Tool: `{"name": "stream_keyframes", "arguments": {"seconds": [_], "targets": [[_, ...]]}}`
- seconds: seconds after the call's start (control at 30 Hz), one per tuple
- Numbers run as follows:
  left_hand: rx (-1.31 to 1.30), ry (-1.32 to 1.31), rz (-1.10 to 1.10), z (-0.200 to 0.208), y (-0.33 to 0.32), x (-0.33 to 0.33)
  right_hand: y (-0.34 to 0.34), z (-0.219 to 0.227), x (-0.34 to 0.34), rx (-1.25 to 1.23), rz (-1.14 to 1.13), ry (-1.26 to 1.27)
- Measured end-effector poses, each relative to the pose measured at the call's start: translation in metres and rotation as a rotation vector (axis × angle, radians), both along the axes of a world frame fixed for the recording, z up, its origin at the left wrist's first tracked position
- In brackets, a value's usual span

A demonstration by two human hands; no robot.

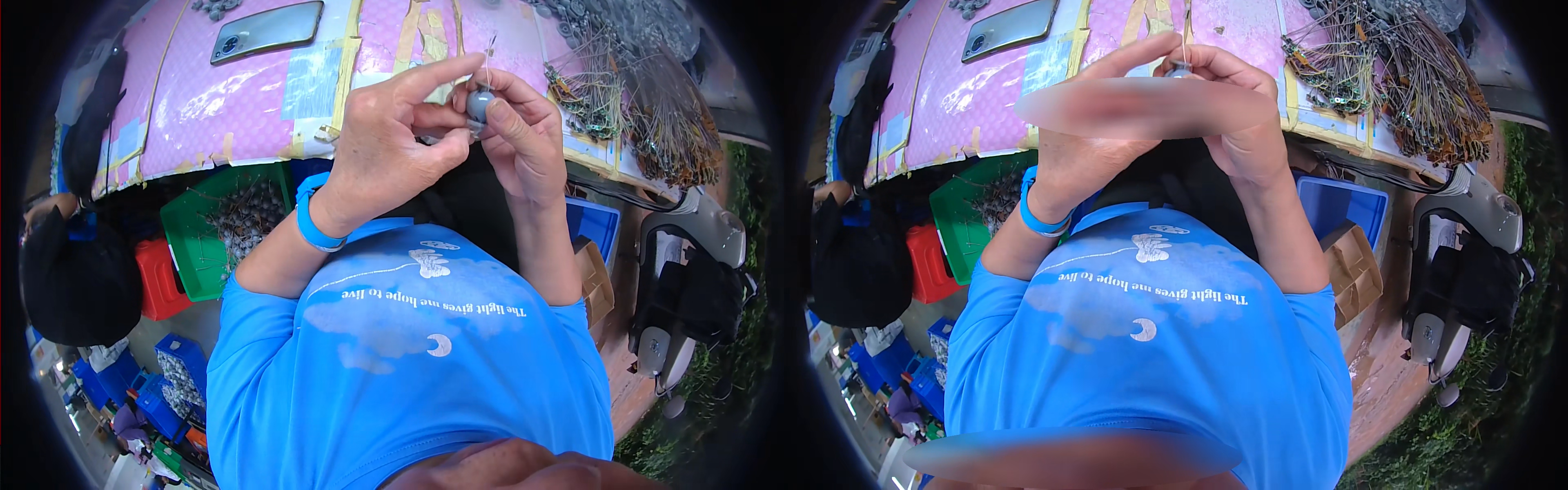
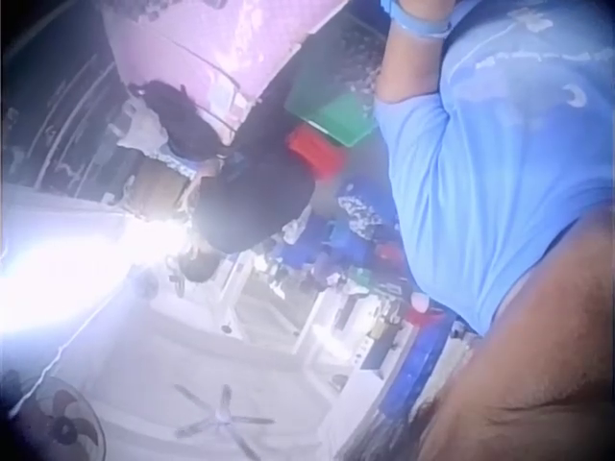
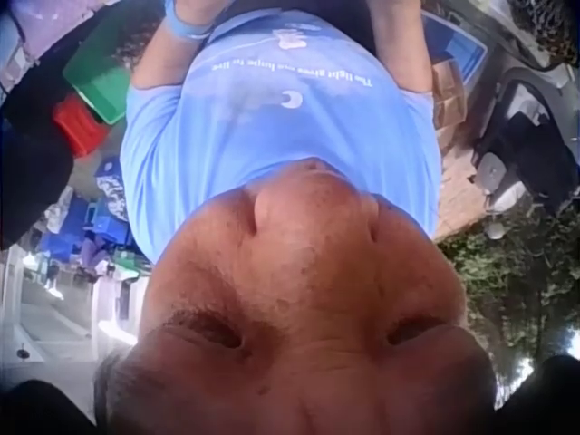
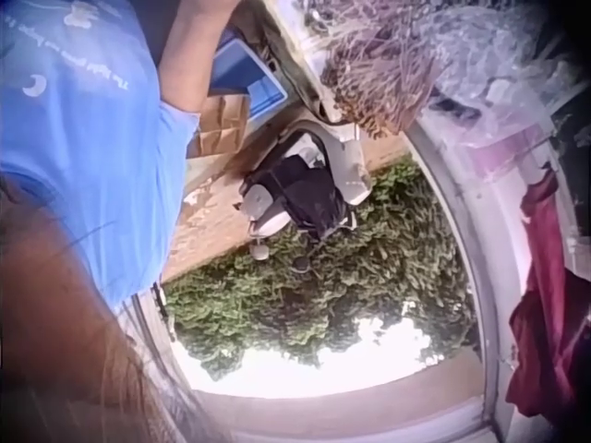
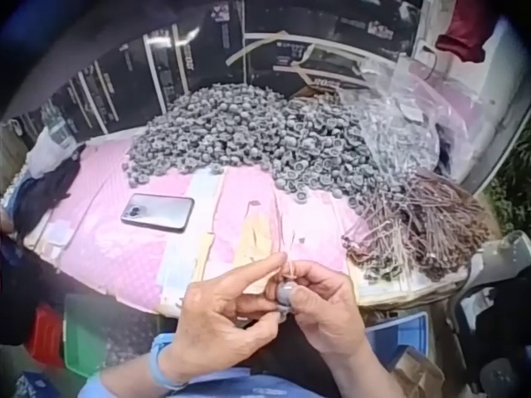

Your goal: Assembling small circular components and wiring on a workbench.

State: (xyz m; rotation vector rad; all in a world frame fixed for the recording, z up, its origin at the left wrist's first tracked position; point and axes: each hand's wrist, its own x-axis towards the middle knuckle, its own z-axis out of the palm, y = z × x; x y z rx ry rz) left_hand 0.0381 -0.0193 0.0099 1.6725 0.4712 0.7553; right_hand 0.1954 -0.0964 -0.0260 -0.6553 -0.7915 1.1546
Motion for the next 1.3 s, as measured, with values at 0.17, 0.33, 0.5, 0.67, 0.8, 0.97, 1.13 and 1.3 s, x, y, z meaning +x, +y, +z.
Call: {"name": "stream_keyframes", "arguments": {"seconds": [0.17,0.33,0.5,0.67,0.8,0.97,1.13,1.3], "targets": [[-0.001,-0.059,0.081,-0.007,0.005,0.005,0.007,-0.002,-0.014,-0.080,-0.119,0.090],[0.198,-0.170,0.201,-0.024,0.015,-0.003,0.001,0.006,-0.017,-0.110,-0.345,-0.139],[0.213,-0.034,0.174,-0.015,0.011,-0.019,-0.002,0.009,-0.014,-0.051,-0.362,-0.242],[0.351,-0.018,0.185,-0.012,0.015,-0.033,-0.002,0.005,-0.026,-0.055,-0.359,-0.345],[0.261,0.104,0.174,-0.005,0.015,-0.071,0.001,0.012,-0.045,-0.154,-0.252,-0.328],[-0.091,0.679,0.215,0.009,0.042,-0.212,0.002,0.004,0.009,-0.322,-0.560,-0.992],[0.507,1.077,0.530,0.014,0.042,-0.309,-0.002,-0.017,0.102,-0.422,-0.894,-1.901],[0.361,0.687,0.556,0.004,0.070,-0.243,-0.013,-0.025,0.137,-0.411,-0.911,-1.933]]}}
